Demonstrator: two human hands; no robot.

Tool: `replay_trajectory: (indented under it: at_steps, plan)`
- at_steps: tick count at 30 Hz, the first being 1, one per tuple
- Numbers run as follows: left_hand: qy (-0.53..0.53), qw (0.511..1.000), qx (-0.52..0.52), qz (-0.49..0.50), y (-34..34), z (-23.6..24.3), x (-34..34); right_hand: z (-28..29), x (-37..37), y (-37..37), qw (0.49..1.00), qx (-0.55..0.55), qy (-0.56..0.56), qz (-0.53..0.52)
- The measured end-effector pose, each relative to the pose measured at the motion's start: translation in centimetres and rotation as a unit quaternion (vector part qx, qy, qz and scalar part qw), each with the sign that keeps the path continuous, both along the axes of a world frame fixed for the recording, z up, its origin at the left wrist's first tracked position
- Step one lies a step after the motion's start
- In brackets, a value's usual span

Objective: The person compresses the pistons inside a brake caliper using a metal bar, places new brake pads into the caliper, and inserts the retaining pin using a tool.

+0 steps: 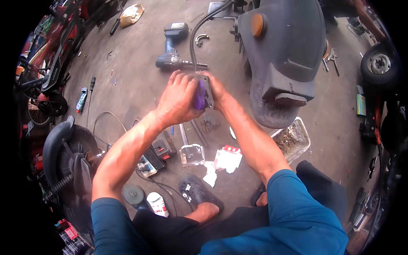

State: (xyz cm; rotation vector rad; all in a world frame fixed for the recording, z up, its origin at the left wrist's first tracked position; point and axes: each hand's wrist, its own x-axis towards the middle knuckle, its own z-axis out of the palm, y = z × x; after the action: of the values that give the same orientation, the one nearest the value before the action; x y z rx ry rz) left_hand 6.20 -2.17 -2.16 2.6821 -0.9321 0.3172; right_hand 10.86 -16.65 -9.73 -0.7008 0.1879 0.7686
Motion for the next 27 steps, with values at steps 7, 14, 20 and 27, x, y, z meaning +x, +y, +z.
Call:
replay_trajectory:
  at_steps: [7,14,20,27]
  plan:
    - [-0.078,0.995,-0.009,-0.059,-1.8,-2.1,-0.9,-0.3,-0.9,-1.6,0.997,-0.062,-0.002,-0.040]
    - [-0.149,0.981,0.004,-0.128,-2.3,-2.9,-1.1,-0.9,-0.5,-2.5,0.999,-0.038,0.024,-0.010]
    - [-0.050,0.988,-0.034,-0.142,-3.5,-1.0,-0.4,-1.6,-0.2,-3.0,0.998,-0.063,0.021,-0.012]
    - [-0.077,0.991,-0.016,-0.109,-3.9,-1.6,-2.4,-0.8,-0.7,-2.0,0.997,-0.069,0.009,-0.023]
